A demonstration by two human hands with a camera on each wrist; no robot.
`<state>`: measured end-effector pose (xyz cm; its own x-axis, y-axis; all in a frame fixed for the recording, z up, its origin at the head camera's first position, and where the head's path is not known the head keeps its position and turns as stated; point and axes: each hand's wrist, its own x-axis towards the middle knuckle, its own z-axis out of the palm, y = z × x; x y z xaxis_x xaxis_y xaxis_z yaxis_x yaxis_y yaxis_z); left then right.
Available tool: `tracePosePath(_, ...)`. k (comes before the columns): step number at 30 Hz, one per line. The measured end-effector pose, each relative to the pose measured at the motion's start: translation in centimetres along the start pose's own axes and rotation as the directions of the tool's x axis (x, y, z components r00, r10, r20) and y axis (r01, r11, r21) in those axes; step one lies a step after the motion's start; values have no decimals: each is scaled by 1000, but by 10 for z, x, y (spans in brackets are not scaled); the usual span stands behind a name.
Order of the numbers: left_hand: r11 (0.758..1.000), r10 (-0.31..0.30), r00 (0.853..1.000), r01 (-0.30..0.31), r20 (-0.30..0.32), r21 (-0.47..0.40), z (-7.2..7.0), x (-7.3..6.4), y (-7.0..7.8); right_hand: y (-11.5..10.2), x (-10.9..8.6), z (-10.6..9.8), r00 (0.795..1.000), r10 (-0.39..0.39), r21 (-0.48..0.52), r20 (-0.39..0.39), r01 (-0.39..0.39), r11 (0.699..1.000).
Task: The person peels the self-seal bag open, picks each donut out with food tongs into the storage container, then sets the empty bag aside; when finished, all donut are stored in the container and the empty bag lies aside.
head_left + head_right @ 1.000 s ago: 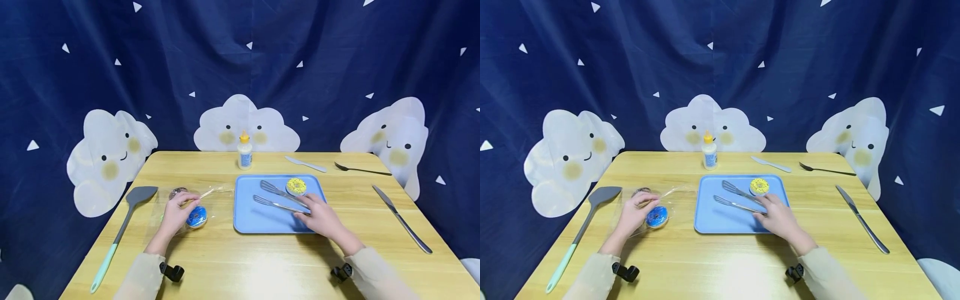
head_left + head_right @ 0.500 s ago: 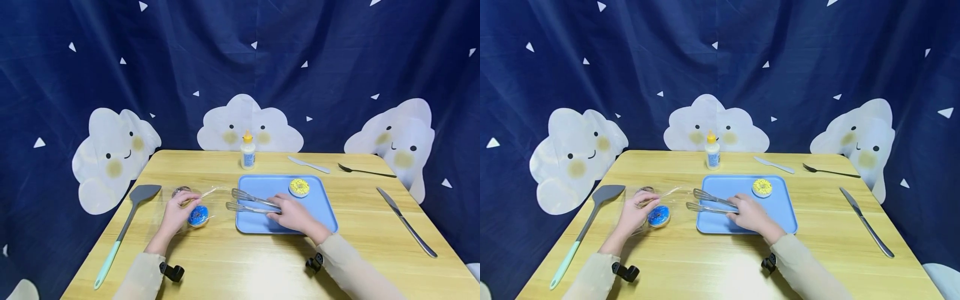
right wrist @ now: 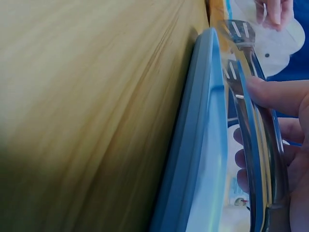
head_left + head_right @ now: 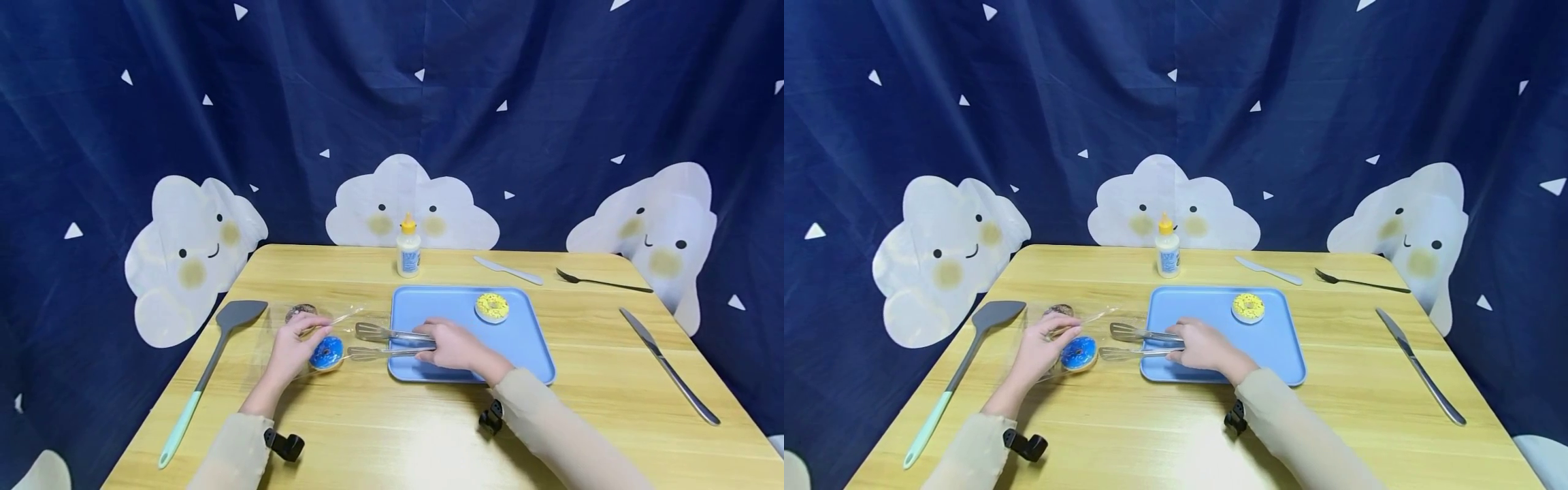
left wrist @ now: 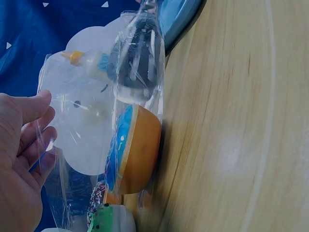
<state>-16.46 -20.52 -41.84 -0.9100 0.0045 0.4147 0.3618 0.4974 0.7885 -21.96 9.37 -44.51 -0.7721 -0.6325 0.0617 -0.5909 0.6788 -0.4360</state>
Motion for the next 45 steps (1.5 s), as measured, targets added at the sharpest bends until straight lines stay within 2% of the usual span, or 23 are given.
tracePosePath(4, 1000, 15, 1000, -15, -5, 20, 2, 0, 1, -1, 8, 3, 999, -44, 10, 18, 44, 999)
tracePosePath(11, 999, 36, 999, -36, -21, -13, 12, 4, -36, 1, 17, 5, 991, -131, 40, 39, 129, 991)
tracePosePath(13, 999, 40, 999, -40, -17, -9, 12, 3, -39, 1, 19, 5, 989, -136, 39, 50, 134, 990)
tracePosePath(25, 998, 43, 999, -43, 15, 40, 11, 4, -41, -9, 29, 8, 990, -95, 9, 105, 95, 995)
tracePosePath(30, 998, 34, 999, -34, 12, 45, 10, 2, -42, -14, 32, 7, 985, -129, -2, 111, 130, 991)
tracePosePath(35, 998, 38, 999, -38, 0, 48, 8, 1, -44, -17, 32, 7, 983, -148, -37, 107, 153, 988)
tracePosePath(45, 998, 58, 998, -57, -16, 31, 5, 2, -42, -11, 27, 7, 984, -168, 3, 63, 168, 986)
